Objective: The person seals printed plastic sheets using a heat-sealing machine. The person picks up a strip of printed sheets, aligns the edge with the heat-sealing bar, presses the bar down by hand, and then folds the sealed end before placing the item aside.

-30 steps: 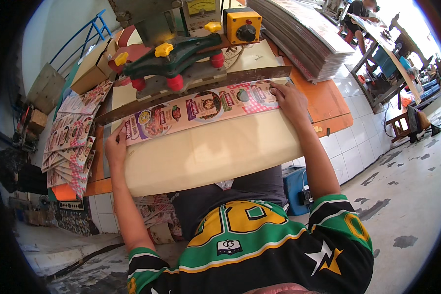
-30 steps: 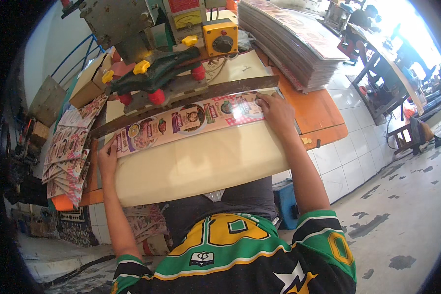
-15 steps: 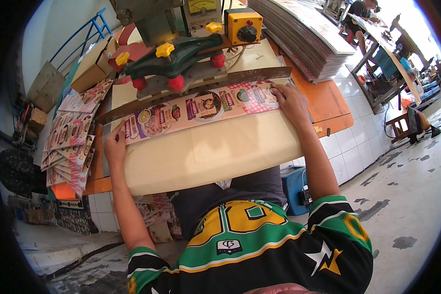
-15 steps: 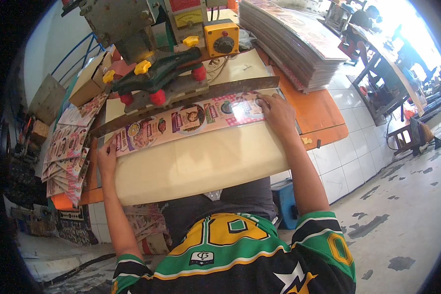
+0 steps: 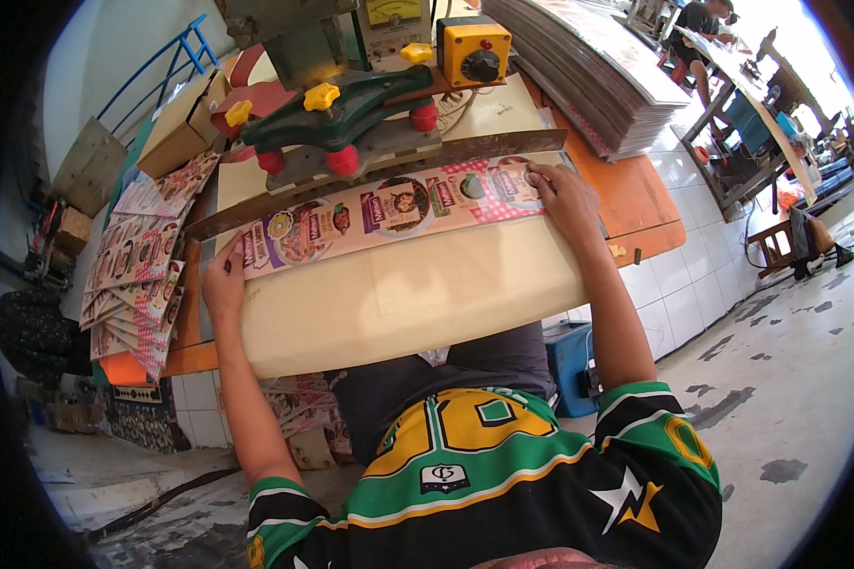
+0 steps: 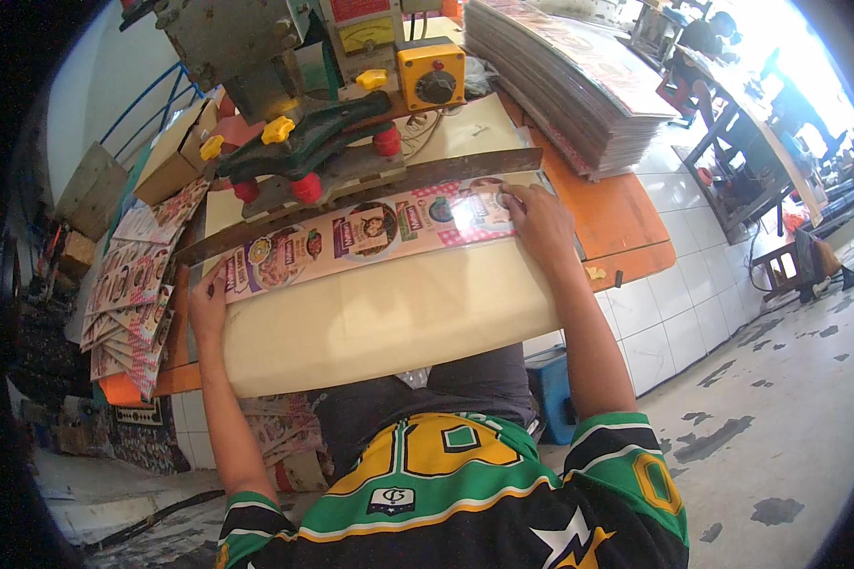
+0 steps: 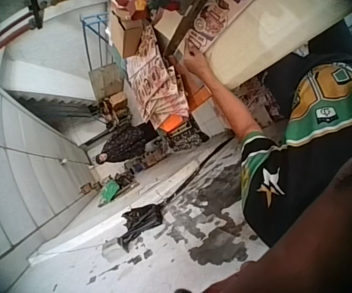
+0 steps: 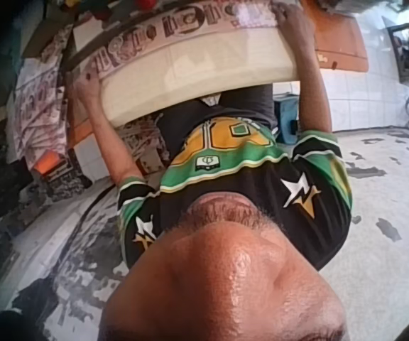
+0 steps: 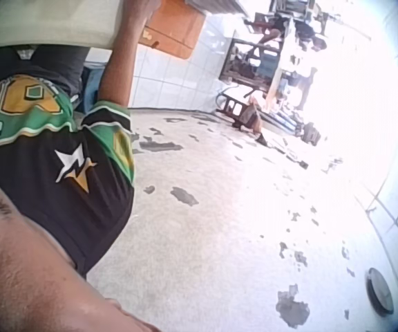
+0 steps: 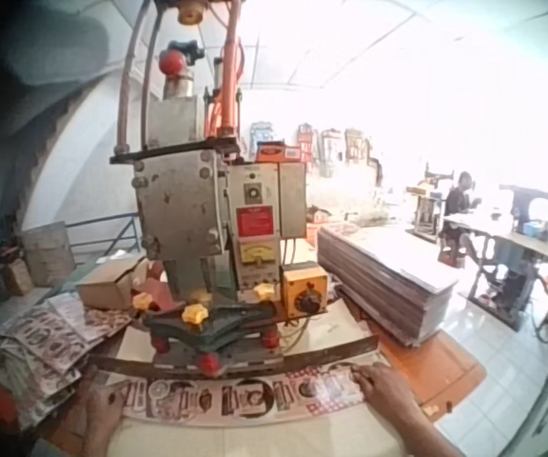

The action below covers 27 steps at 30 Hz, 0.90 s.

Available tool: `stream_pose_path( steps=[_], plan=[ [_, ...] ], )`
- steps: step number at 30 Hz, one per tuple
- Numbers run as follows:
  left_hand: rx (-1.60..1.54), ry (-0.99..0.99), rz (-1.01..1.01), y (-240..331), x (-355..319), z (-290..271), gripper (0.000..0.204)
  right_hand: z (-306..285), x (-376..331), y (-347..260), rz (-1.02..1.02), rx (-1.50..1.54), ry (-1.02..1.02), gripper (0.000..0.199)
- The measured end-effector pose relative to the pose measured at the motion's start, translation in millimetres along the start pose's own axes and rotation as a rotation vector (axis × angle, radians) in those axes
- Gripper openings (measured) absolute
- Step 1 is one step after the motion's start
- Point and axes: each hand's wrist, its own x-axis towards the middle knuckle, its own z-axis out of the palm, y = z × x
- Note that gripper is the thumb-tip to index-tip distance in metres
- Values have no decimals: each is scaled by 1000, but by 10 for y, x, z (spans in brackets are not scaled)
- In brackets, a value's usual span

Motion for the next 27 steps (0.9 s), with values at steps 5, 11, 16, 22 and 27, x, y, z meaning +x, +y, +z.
stream_pose_path(
  steps=[5,11,16,22,27],
  plan=[
    [31,81,97,-101,12,78,33,-2,-1,4,-5,20,11,29],
    [-70,81,96,-263,13,93,32,10,19,-26,19,63,-30,31],
    [2,85,64,-138,-1,96,31,-75,4,-61,39,65,-46,30],
    [9,48,-6,-104,-31,16,32,-52,23,-94,27,72,-44,30],
    [34,34,-51,3,-34,6,31,-27,25,-19,-6,65,-3,33]
  ],
)
